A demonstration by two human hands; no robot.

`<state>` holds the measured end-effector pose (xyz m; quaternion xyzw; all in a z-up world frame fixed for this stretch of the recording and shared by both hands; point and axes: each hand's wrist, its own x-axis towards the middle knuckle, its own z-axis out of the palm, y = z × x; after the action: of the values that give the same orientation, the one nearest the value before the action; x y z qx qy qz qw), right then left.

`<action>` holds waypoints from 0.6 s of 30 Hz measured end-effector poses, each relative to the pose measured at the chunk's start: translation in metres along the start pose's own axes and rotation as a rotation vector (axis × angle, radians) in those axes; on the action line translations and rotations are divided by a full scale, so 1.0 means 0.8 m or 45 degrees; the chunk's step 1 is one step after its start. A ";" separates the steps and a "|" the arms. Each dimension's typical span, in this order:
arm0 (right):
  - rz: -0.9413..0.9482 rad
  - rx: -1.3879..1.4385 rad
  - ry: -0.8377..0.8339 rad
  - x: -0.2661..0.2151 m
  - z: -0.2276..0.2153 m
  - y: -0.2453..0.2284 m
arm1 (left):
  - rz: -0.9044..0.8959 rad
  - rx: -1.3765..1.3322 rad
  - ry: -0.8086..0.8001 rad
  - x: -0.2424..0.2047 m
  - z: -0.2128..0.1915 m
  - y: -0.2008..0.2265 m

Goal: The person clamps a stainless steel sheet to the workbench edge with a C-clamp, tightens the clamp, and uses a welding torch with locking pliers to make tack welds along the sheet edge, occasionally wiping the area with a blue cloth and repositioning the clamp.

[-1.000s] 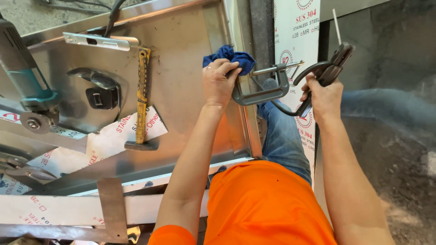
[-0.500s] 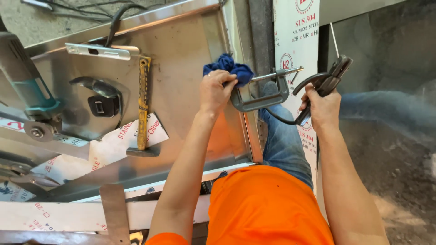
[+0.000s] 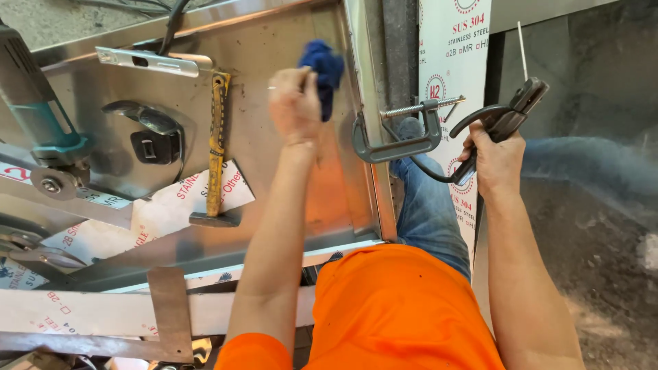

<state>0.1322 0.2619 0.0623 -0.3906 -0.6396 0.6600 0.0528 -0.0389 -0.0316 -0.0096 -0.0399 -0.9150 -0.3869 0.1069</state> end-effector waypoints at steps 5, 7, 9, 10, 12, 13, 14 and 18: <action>-0.022 -0.008 0.007 -0.001 -0.013 -0.002 | 0.031 0.548 0.039 -0.008 -0.122 -0.005; -0.019 -0.007 0.025 -0.007 -0.018 0.002 | -0.024 0.748 0.050 -0.042 -0.152 -0.033; 0.013 0.010 0.042 -0.010 -0.019 0.000 | -0.377 0.962 -0.178 -0.076 -0.167 -0.078; 0.015 0.003 0.034 -0.010 -0.020 0.000 | -0.388 0.963 -0.177 -0.087 -0.166 -0.097; 0.029 0.013 0.016 -0.012 -0.015 0.000 | -0.258 1.024 -0.201 -0.108 -0.170 -0.135; 0.027 0.012 0.003 -0.014 -0.012 -0.002 | -0.268 1.028 -0.193 -0.102 -0.177 -0.138; 0.028 0.004 0.001 -0.016 -0.010 -0.005 | -0.327 1.036 -0.264 -0.097 -0.183 -0.139; 0.002 -0.002 -0.019 -0.019 -0.007 -0.010 | -0.321 0.950 -0.356 -0.102 -0.199 -0.173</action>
<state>0.1428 0.2594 0.0769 -0.3861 -0.6401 0.6625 0.0474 0.0453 -0.2414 -0.0168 0.0618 -0.9959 -0.0300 -0.0593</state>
